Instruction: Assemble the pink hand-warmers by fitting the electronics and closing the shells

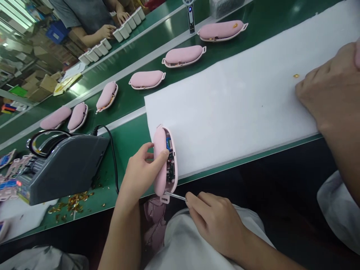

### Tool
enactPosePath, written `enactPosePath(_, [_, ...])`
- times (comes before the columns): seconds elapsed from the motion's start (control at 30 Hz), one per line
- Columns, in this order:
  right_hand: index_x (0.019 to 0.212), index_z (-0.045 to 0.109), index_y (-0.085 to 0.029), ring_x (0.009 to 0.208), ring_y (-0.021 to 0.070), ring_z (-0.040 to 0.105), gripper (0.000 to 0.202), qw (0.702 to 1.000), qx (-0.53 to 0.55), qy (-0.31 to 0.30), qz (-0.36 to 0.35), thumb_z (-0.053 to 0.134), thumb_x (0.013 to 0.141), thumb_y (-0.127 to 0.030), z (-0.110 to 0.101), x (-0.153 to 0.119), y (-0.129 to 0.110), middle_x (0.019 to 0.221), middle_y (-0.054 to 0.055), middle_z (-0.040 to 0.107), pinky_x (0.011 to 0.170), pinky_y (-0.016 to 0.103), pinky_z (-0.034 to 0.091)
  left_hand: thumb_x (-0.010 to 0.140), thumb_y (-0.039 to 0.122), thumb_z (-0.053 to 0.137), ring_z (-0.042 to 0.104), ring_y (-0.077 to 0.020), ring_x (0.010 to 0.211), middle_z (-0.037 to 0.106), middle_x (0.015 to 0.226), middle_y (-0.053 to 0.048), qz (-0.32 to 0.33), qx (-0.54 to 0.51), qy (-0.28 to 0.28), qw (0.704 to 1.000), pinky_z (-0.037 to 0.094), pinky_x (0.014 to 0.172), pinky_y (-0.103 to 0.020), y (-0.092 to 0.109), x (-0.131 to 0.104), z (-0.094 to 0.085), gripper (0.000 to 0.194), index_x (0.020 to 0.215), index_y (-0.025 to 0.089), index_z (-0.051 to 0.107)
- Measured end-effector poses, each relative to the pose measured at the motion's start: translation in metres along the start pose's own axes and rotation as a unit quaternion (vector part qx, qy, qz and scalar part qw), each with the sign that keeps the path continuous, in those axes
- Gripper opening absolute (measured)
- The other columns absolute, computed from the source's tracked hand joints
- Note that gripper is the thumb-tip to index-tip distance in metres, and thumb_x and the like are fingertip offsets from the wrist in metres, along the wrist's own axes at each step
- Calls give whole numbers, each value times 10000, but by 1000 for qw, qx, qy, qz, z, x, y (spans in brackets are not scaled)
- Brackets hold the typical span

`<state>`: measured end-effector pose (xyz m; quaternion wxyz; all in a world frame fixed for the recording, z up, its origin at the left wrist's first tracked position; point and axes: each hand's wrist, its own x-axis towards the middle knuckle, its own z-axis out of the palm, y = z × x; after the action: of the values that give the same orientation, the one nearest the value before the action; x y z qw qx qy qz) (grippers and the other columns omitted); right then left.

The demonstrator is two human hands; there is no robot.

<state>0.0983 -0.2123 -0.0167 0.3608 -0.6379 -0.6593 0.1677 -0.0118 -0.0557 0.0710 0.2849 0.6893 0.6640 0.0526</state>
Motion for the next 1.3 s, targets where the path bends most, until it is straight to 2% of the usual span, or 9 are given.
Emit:
enactPosePath(0.27, [945,590,-209,480,109,433,179,998,-54,-6,17,440,875,-143,-12,0,-13,585,-30,524,500,263,196,712,610,567,652,-254,743,705,794,-28,-15,-52,21,998,499,671,-328,-4,4,-1,601,1164,215,594])
enactPosePath(0.5, [786,573,-206,417,97,449,110,975,-113,-152,118,530,830,-114,-20,4,-5,551,-35,531,444,243,114,741,618,550,653,-256,740,702,774,-5,-24,-89,-3,996,485,660,-346,-11,7,-1,529,1126,257,583])
enactPosePath(0.63, [810,575,-219,404,85,410,153,984,-81,-93,127,457,877,-150,-30,3,-2,518,-47,479,446,231,125,727,619,565,665,-263,822,713,934,-25,-42,-30,-15,999,506,697,-346,0,3,-1,554,1171,289,543])
enactPosePath(0.77, [919,595,-214,403,94,421,182,992,-89,-33,88,419,899,-173,-47,7,-1,522,-43,482,441,240,145,715,629,557,672,-277,827,710,988,-65,-40,13,-25,999,512,703,-364,10,0,-2,595,1183,262,534])
enactPosePath(0.87, [916,574,-207,370,103,408,152,986,-149,-55,46,489,813,-135,-60,17,-5,508,-41,478,430,254,108,706,616,566,673,-264,818,716,964,-52,-40,33,-28,998,515,689,-340,12,0,-3,602,1194,264,543])
enactPosePath(0.97, [799,545,-218,362,109,403,140,979,-188,-79,10,564,688,-135,-71,29,-10,485,-33,454,434,265,67,691,602,593,674,-254,830,719,956,-27,-37,44,-40,998,518,631,-294,12,2,-5,599,1202,291,552])
enactPosePath(1.07, [691,520,-214,385,122,440,105,975,-208,-84,2,592,651,-150,-78,42,-14,497,-7,478,431,263,84,681,609,607,671,-259,868,713,978,-20,-33,56,-41,997,524,608,-271,13,2,-6,615,1212,304,560])
enactPosePath(1.13, [659,520,-212,383,120,440,108,973,-204,-108,12,583,658,-125,-79,49,-16,500,-1,491,423,259,112,675,615,611,670,-263,880,706,1000,-26,-31,68,-40,996,531,617,-269,14,2,-7,636,1225,298,565])
enactPosePath(1.3, [614,525,-201,329,77,338,159,967,-101,-234,22,555,752,-129,-79,62,-20,427,-44,405,420,236,175,654,617,625,670,-272,887,704,990,-41,-10,107,-37,994,543,648,-278,18,1,-7,666,1228,281,589])
